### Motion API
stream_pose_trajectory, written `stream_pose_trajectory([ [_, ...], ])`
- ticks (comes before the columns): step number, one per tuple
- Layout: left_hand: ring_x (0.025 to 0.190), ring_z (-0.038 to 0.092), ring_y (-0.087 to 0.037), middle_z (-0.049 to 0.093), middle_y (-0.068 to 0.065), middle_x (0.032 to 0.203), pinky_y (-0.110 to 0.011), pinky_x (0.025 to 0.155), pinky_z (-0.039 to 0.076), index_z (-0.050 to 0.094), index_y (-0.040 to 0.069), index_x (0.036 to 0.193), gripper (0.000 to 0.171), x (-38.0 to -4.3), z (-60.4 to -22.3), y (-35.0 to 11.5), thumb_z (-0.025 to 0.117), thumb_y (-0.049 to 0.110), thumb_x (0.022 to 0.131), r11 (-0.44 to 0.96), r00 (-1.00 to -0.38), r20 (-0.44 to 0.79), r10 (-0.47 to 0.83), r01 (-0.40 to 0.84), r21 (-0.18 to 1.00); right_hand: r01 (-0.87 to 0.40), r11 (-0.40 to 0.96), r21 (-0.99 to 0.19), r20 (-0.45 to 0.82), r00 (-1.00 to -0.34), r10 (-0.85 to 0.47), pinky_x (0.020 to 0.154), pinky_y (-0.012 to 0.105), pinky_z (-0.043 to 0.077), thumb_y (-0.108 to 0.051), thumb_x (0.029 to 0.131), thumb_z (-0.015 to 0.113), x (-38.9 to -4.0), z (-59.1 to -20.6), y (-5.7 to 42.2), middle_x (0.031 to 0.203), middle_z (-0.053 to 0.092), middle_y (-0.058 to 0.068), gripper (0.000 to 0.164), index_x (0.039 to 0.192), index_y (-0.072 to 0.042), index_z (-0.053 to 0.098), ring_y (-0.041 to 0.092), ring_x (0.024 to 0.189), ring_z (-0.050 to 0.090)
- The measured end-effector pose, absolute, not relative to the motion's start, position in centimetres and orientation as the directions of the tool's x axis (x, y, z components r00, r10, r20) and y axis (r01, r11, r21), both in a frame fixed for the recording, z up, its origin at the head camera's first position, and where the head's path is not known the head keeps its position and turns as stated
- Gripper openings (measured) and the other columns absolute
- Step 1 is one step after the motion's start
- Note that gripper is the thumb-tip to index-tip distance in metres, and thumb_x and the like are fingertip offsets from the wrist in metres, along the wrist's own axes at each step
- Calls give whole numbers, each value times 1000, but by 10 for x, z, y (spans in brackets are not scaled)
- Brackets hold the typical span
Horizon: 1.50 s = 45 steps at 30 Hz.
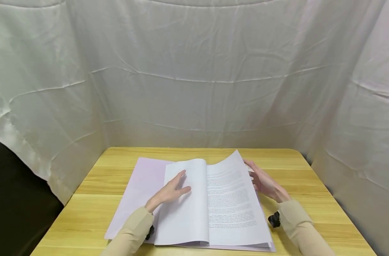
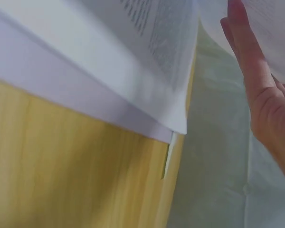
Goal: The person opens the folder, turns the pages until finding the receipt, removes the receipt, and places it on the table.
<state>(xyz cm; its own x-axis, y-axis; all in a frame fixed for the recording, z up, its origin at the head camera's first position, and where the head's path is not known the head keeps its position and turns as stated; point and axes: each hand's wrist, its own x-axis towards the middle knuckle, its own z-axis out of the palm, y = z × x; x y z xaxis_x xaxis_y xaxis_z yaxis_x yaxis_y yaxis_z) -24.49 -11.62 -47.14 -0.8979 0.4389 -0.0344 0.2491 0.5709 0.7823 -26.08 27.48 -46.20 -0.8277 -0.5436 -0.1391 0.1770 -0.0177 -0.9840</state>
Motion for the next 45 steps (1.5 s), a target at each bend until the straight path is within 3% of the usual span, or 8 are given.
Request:
stream_pose_trajectory([
  [6,153,23,-44,21,-23,167,-61,124,22,18,3,160,84,-245,-466,-116,62,39,99,559,-897,-52,439,228,798,180,-64,-982,-107,-796,-595,78,35,64,-56,106,8,-256,-455,266,147,50,15,67,162,-25,-11,27,108,72],
  [14,154,19,-44,18,-21,168,-64,124,21,15,7,162,86,-242,-461,-114,62,43,98,526,-887,-64,458,212,824,171,-89,-981,-75,-764,-641,78,33,64,-53,106,3,-251,-451,252,155,41,26,64,162,-26,-12,30,113,71],
  [23,156,15,-40,14,-17,170,-63,125,19,12,7,162,87,-240,-457,-111,58,47,100,492,-876,-45,480,226,841,149,-102,-983,-42,-738,-673,82,35,64,-53,106,2,-246,-444,239,160,29,30,63,162,-27,-10,32,118,68],
  [29,158,12,-38,11,-15,171,-62,126,18,8,7,163,87,-239,-455,-109,56,46,101,450,-860,-38,509,228,863,143,-131,-981,-15,-727,-686,82,36,64,-49,107,3,-243,-441,232,160,33,27,60,163,-27,-4,34,117,69],
  [32,157,12,-38,11,-15,171,-62,125,19,8,6,162,86,-239,-453,-107,55,45,102,426,-851,-32,524,228,876,136,-123,-983,-13,-724,-689,83,37,63,-50,107,3,-241,-440,229,162,24,31,61,163,-26,-5,37,121,66],
  [36,157,12,-39,11,-15,171,-61,126,18,7,6,162,86,-239,-452,-105,54,46,102,398,-846,-27,532,222,890,116,-72,-991,-36,-733,-680,91,41,61,-52,107,4,-239,-437,224,166,5,31,64,163,-23,-8,46,133,55],
  [41,158,11,-37,10,-13,171,-57,127,16,5,9,163,86,-240,-450,-102,54,44,102,359,-843,-26,538,201,912,110,-41,-993,-53,-733,-678,100,51,56,-52,107,5,-237,-436,217,169,3,25,61,163,-29,-4,54,142,40],
  [45,158,12,-34,10,-12,171,-53,128,17,3,9,163,85,-239,-448,-99,54,42,103,324,-834,-23,551,189,927,117,-55,-992,-48,-723,-689,104,62,49,-51,107,5,-237,-436,214,169,5,24,60,163,-31,-2,51,143,39],
])
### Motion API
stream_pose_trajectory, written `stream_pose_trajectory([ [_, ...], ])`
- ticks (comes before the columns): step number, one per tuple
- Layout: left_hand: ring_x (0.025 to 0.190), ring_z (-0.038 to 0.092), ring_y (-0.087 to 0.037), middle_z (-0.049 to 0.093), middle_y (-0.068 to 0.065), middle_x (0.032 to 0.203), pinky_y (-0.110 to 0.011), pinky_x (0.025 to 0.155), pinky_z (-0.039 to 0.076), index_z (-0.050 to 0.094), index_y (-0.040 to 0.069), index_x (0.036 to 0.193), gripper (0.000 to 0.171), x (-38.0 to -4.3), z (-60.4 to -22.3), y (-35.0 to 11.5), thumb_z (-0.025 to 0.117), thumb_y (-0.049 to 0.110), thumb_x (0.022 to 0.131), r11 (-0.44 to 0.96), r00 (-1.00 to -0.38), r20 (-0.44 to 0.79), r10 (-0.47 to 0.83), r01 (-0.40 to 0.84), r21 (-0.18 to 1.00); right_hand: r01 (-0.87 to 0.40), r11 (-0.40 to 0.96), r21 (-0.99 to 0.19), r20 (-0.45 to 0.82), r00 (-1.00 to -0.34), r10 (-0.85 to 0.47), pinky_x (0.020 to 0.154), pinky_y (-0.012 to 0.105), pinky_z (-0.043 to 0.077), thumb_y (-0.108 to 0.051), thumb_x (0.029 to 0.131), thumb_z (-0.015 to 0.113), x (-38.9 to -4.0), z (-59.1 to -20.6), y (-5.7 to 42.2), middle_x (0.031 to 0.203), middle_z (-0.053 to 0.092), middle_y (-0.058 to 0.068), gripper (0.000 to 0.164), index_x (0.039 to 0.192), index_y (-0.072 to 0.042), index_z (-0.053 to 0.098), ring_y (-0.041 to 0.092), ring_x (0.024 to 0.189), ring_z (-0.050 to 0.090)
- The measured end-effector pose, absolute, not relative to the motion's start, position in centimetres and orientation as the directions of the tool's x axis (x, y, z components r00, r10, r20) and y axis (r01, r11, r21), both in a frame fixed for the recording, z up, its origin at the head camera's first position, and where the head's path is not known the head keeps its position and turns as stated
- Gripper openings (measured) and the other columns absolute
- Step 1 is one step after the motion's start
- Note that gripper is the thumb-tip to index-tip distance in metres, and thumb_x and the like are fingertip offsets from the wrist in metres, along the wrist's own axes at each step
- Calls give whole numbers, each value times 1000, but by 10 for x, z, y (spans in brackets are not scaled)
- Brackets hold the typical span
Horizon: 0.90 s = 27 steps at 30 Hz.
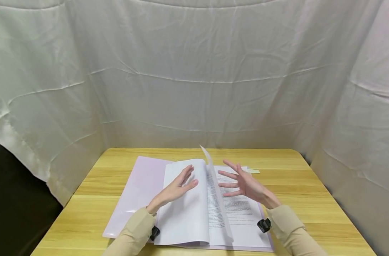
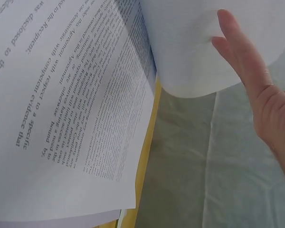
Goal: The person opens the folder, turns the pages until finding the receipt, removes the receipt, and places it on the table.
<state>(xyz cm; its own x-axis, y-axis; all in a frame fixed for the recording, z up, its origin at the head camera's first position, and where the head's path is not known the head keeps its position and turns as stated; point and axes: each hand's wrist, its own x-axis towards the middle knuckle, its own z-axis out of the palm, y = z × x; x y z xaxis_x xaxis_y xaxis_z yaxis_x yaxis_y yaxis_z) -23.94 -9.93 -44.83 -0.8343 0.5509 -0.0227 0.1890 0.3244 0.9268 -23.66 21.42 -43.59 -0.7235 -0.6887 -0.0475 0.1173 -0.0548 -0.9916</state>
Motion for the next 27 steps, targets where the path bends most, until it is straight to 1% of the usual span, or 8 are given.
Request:
stream_pose_trajectory([
  [3,158,13,-32,12,-13,171,-50,128,19,4,8,163,85,-240,-448,-96,56,39,103,295,-831,-18,556,177,939,116,-58,-992,-44,-719,-694,106,67,44,-52,107,7,-236,-436,212,169,4,24,61,163,-29,-2,48,142,42],
  [5,158,14,-33,12,-15,170,-50,128,20,4,7,162,84,-240,-448,-93,56,36,103,259,-828,-11,560,162,952,109,-54,-993,-40,-715,-698,106,68,43,-53,107,9,-236,-436,211,168,3,26,63,163,-27,-3,49,142,41],
  [7,157,14,-34,12,-19,170,-49,127,21,3,5,162,84,-240,-448,-90,56,33,104,224,-827,-9,563,142,964,106,-47,-993,-43,-715,-698,106,67,44,-54,107,10,-237,-437,210,168,3,25,64,163,-26,-4,51,143,40],
  [10,156,18,-39,16,-26,167,-51,126,22,2,3,162,83,-239,-448,-87,55,30,104,192,-829,-4,559,126,973,98,-30,-995,-49,-714,-698,105,65,46,-54,107,11,-237,-437,207,168,3,26,64,163,-25,-5,52,143,39],
  [15,150,29,-45,29,-34,159,-55,123,28,4,1,161,82,-238,-449,-85,57,24,104,205,-855,-4,519,119,971,94,-15,-995,-57,-715,-696,104,60,51,-52,108,11,-238,-439,205,168,5,25,64,163,-25,-4,50,142,41],
  [20,143,40,-50,38,-38,152,-58,119,36,13,-3,159,77,-237,-449,-85,60,17,101,240,-893,2,451,124,963,90,-14,-996,-55,-715,-697,104,60,50,-51,108,11,-238,-440,206,168,5,25,63,163,-23,-3,49,143,42],
  [24,137,48,-50,43,-39,148,-57,115,41,20,-3,158,73,-236,-451,-86,60,9,98,251,-911,-8,412,105,962,94,-10,-996,-60,-713,-699,107,64,45,-50,109,10,-238,-443,209,168,5,25,62,164,-22,-1,52,145,36],
  [27,128,57,-46,49,-36,143,-53,108,49,25,-2,156,73,-237,-454,-88,60,3,93,256,-926,-25,376,77,964,95,-4,-995,-65,-713,-698,108,64,44,-47,110,10,-238,-446,213,168,4,25,61,164,-21,1,56,145,29],
])
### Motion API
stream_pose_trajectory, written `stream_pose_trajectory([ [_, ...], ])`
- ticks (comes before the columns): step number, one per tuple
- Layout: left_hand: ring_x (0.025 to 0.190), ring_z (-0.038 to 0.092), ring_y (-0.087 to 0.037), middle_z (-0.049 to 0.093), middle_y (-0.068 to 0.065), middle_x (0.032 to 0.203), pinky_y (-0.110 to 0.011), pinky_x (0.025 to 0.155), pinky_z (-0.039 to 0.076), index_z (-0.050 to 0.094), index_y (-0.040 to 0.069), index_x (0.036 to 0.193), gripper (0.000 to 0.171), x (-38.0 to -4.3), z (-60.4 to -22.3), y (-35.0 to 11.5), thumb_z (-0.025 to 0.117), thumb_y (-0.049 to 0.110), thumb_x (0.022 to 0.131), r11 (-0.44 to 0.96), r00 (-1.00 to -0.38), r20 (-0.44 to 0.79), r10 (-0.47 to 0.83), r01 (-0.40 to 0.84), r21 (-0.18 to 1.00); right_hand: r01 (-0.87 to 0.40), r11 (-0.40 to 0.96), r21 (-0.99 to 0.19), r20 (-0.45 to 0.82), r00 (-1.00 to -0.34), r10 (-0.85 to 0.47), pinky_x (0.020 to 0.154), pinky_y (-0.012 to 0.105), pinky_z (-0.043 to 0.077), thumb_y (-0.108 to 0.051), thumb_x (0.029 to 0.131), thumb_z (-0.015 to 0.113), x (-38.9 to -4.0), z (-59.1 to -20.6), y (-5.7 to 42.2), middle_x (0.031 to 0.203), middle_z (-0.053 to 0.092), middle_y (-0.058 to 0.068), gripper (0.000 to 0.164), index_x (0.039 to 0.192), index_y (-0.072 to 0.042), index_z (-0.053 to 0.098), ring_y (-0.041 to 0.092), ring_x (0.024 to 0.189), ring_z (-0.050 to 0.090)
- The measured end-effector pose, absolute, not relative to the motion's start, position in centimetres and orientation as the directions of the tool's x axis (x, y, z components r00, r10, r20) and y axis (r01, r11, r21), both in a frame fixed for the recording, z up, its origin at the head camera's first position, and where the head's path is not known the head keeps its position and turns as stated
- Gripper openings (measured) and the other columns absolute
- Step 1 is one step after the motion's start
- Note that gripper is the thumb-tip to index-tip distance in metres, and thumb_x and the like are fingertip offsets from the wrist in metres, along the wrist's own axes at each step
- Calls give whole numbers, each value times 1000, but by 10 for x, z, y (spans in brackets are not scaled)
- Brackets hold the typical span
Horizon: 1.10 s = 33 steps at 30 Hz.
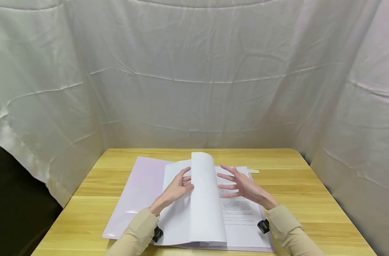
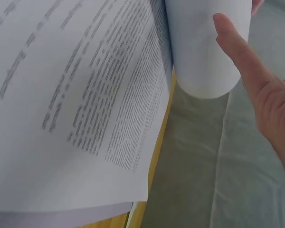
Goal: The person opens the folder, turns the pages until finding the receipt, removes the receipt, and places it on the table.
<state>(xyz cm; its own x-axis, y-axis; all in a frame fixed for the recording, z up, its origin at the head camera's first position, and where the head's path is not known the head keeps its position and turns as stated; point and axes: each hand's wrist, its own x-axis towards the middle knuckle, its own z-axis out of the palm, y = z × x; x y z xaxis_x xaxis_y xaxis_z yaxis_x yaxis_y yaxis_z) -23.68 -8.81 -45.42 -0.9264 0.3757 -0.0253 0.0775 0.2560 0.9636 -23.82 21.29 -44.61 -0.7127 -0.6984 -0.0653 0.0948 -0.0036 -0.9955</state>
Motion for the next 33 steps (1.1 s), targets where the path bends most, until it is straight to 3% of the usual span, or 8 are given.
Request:
stream_pose_trajectory([
  [5,109,67,-30,54,-28,134,-38,91,57,29,2,155,75,-240,-458,-92,62,-2,87,227,-952,-82,295,-14,974,90,28,-996,-84,-723,-686,107,62,47,-44,111,12,-240,-450,219,167,5,26,59,164,-19,4,57,145,27],
  [8,109,66,-28,54,-27,135,-35,88,56,29,3,155,78,-242,-459,-95,66,-2,87,221,-958,-115,264,-56,974,87,53,-995,-99,-730,-676,108,62,46,-42,111,14,-242,-452,222,168,6,25,58,164,-18,5,56,145,28],
  [14,116,63,-38,49,-30,139,-45,96,55,24,1,155,85,-244,-462,-102,72,-2,85,260,-961,-136,242,-71,963,106,69,-992,-125,-742,-658,111,66,40,-39,112,15,-243,-454,227,169,7,24,57,163,-18,5,56,146,28],
  [21,128,51,-49,44,-33,140,-60,106,46,21,-1,155,92,-246,-467,-111,76,2,82,401,-972,-142,188,-57,915,102,75,-992,-126,-751,-648,112,64,40,-36,112,19,-246,-459,235,168,9,26,57,163,-13,5,56,145,29],
  [33,137,41,-57,33,-43,151,-64,111,41,14,-9,154,98,-253,-468,-125,77,1,79,580,-980,-110,167,7,815,104,191,-976,-192,-822,-536,111,52,48,-38,111,28,-254,-464,246,165,21,27,61,162,-8,12,51,143,39],
])
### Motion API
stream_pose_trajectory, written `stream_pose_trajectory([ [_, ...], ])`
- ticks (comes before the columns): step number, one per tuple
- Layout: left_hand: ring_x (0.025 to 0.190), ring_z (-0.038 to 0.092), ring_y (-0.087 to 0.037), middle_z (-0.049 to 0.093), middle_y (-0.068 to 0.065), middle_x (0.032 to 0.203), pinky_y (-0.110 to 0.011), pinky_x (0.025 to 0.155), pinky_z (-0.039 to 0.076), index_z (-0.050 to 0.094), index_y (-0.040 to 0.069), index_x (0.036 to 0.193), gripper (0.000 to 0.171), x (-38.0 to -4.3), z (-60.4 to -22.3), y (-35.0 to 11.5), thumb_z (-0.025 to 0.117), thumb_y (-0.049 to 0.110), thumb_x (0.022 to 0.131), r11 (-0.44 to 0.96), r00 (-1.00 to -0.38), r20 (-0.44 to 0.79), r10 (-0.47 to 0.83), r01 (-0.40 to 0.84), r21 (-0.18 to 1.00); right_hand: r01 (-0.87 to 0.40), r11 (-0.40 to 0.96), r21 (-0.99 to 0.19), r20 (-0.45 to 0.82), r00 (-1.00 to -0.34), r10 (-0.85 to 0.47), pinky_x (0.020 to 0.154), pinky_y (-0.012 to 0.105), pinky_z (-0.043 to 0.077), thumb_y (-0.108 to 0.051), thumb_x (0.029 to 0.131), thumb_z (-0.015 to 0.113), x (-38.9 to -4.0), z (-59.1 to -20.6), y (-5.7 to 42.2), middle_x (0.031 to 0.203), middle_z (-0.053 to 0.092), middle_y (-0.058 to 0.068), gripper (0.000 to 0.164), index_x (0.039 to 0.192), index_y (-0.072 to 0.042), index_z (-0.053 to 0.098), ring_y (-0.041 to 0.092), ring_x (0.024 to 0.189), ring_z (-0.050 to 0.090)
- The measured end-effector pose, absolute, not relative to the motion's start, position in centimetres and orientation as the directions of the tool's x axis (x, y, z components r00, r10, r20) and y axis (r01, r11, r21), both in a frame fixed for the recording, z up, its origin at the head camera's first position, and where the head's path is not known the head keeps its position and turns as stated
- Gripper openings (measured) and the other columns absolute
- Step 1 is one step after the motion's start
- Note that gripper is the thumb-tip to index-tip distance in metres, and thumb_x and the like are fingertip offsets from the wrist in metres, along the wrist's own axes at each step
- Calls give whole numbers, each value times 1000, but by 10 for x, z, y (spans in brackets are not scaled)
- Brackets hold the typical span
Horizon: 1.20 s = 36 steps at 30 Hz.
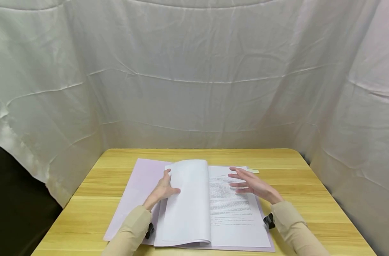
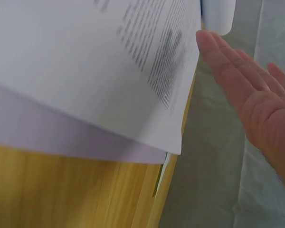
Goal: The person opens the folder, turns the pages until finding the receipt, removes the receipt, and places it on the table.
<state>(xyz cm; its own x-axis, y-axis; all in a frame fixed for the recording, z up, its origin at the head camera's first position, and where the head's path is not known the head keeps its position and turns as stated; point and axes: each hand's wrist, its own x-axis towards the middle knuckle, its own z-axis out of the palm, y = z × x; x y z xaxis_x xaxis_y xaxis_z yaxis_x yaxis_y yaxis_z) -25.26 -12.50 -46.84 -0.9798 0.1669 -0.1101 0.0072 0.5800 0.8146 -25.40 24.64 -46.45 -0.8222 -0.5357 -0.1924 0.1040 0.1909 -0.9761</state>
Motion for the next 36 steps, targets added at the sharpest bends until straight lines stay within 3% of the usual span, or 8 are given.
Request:
stream_pose_trajectory([
  [12,137,38,-58,38,-46,143,-63,116,35,13,-16,151,103,-256,-474,-131,80,-2,74,701,-985,-108,132,16,713,117,269,-956,-241,-834,-496,116,56,42,-39,111,32,-260,-467,256,164,22,30,63,162,-7,14,48,142,43],
  [20,146,21,-59,17,-48,153,-67,120,22,4,-15,154,108,-256,-477,-130,77,-6,74,746,-980,-151,128,-5,666,127,284,-950,-254,-842,-475,113,53,46,-36,110,37,-264,-472,259,160,25,35,63,160,-4,17,46,140,47],
  [22,144,22,-61,15,-49,154,-68,119,24,4,-15,154,108,-256,-478,-130,77,-8,74,759,-981,-149,124,-3,651,133,290,-948,-262,-844,-468,112,51,47,-36,109,40,-264,-473,259,159,27,36,64,160,-4,18,46,139,48],
  [24,135,37,-63,14,-49,154,-66,114,36,5,-14,155,108,-256,-479,-129,76,-9,74,771,-982,-144,119,0,636,130,297,-946,-262,-845,-465,111,50,49,-35,109,42,-265,-474,260,158,27,37,65,160,-3,19,46,138,49],
  [26,116,55,-59,16,-48,154,-59,99,53,6,-12,156,108,-255,-479,-129,76,-9,74,785,-984,-134,116,8,620,124,304,-945,-261,-845,-467,111,50,49,-35,109,43,-266,-474,260,158,28,37,65,160,-2,19,46,138,49],
  [29,90,59,-42,27,-43,150,-46,75,56,14,-11,155,108,-254,-480,-129,80,-8,70,828,-990,-61,123,69,556,120,317,-941,-265,-844,-466,110,50,49,-34,109,43,-268,-475,261,158,29,37,65,160,-2,19,46,138,49],
  [32,106,54,-43,35,-37,145,-50,91,53,23,-13,152,105,-253,-480,-129,82,-8,65,849,-988,19,155,143,509,110,334,-936,-266,-842,-468,109,50,50,-33,109,42,-270,-474,260,158,29,37,65,159,1,19,46,137,50],
  [36,142,32,-53,32,-34,155,-63,120,28,20,-13,153,101,-252,-480,-129,71,-17,66,794,-972,13,233,198,575,79,358,-930,-249,-854,-458,106,51,51,-32,109,43,-275,-472,257,157,31,37,64,157,4,22,46,134,52],
])
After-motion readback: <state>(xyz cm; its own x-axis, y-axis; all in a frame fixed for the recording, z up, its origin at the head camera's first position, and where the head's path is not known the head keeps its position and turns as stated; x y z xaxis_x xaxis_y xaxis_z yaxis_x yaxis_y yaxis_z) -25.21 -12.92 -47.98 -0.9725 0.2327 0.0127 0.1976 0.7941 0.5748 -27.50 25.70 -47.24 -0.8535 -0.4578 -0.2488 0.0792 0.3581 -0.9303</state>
